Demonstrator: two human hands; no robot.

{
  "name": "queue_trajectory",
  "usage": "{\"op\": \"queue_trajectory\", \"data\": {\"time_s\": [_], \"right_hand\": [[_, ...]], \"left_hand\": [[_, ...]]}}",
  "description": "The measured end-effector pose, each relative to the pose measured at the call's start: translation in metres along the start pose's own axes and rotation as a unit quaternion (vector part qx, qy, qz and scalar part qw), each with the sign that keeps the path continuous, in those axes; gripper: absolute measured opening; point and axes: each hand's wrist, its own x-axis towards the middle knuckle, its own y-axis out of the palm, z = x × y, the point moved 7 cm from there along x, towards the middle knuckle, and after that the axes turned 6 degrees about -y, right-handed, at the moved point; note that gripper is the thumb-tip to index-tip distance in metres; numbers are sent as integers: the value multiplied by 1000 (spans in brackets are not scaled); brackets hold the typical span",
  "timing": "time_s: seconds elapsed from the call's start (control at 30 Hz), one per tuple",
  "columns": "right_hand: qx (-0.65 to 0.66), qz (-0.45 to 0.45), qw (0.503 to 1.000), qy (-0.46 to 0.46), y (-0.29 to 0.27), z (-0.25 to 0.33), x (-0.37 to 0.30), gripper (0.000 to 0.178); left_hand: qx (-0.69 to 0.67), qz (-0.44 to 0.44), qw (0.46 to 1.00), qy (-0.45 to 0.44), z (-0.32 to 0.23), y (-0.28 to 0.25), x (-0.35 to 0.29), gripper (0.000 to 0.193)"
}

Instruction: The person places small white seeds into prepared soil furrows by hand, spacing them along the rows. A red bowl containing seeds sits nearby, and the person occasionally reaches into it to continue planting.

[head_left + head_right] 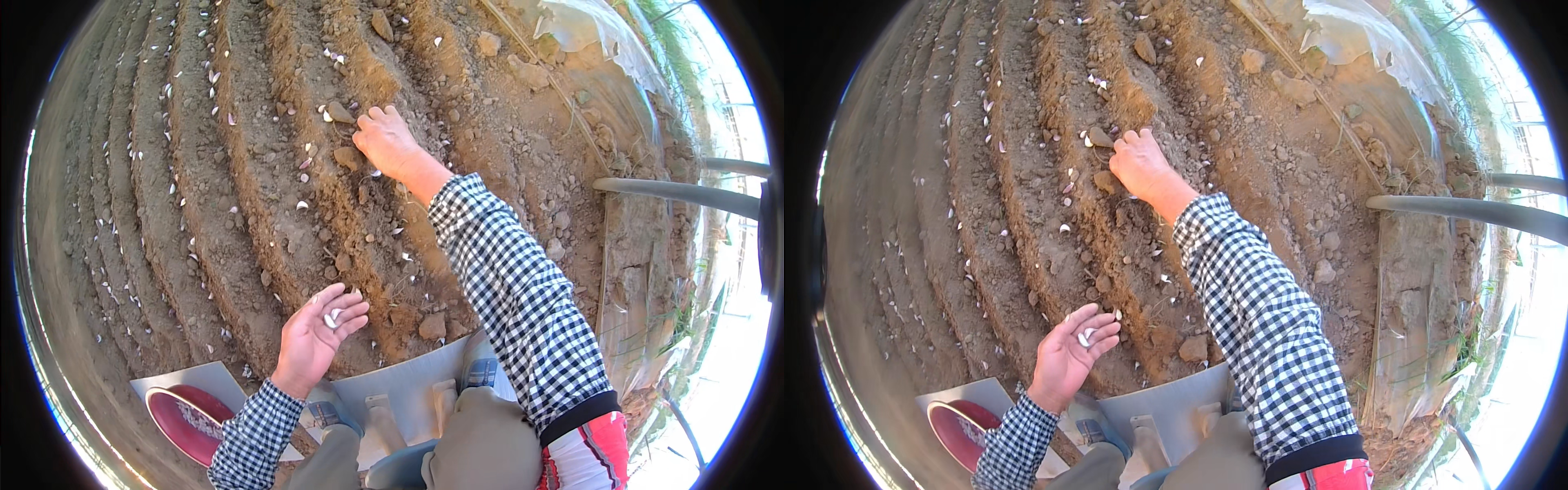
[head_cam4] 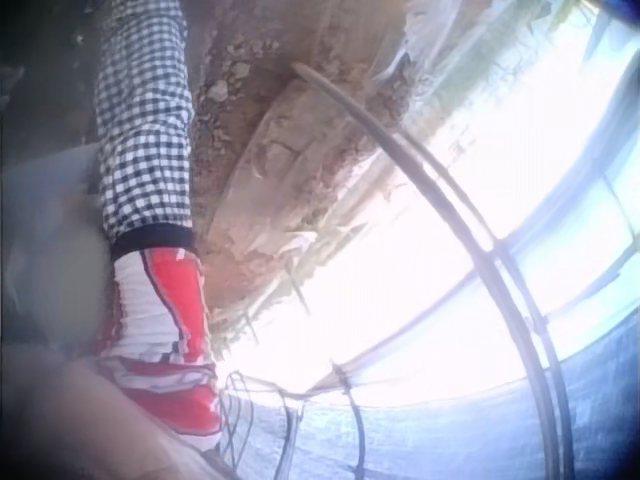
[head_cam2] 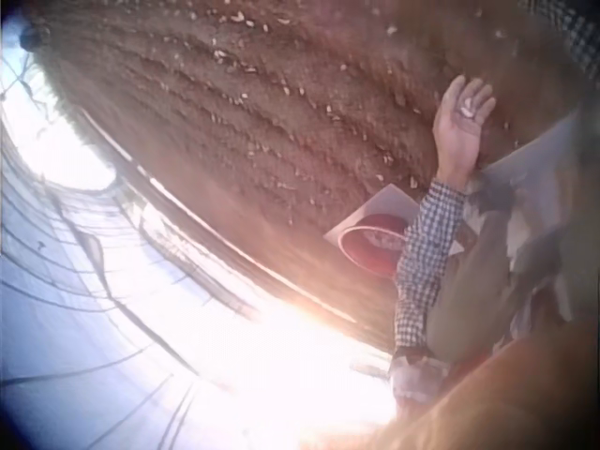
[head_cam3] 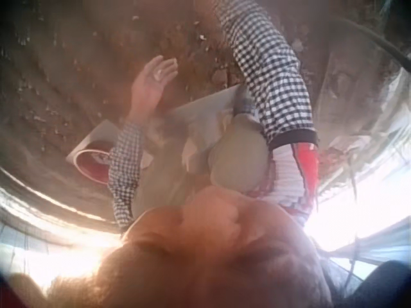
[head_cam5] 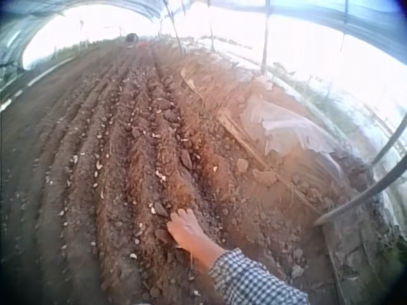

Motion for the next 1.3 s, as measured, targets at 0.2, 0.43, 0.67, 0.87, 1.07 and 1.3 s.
{"op": "queue_trajectory", "data": {"time_s": [0.2, 0.43, 0.67, 0.87, 1.07, 1.3], "right_hand": [[37, -2, 998, 56, -8, -22, -22, 11], [309, -197, 897, 247, -11, -144, -71, 26], [311, -164, 875, 332, 13, -162, -74, 16], [221, -143, 915, 304, 18, -155, -67, 12], [-15, -57, 965, 254, 21, -146, -62, 14], [-33, 57, 998, -12, -15, 26, -47, 10]], "left_hand": [[-15, -40, 999, 12, -9, -29, -2, 40], [-10, -43, 998, 36, -22, -44, -3, 42], [-20, -54, 998, 32, -25, -47, 0, 41], [-28, -59, 997, 33, -25, -52, -4, 40], [-26, -53, 998, 30, -25, -42, -3, 41], [-33, -54, 997, 43, -27, -44, -12, 40]]}}
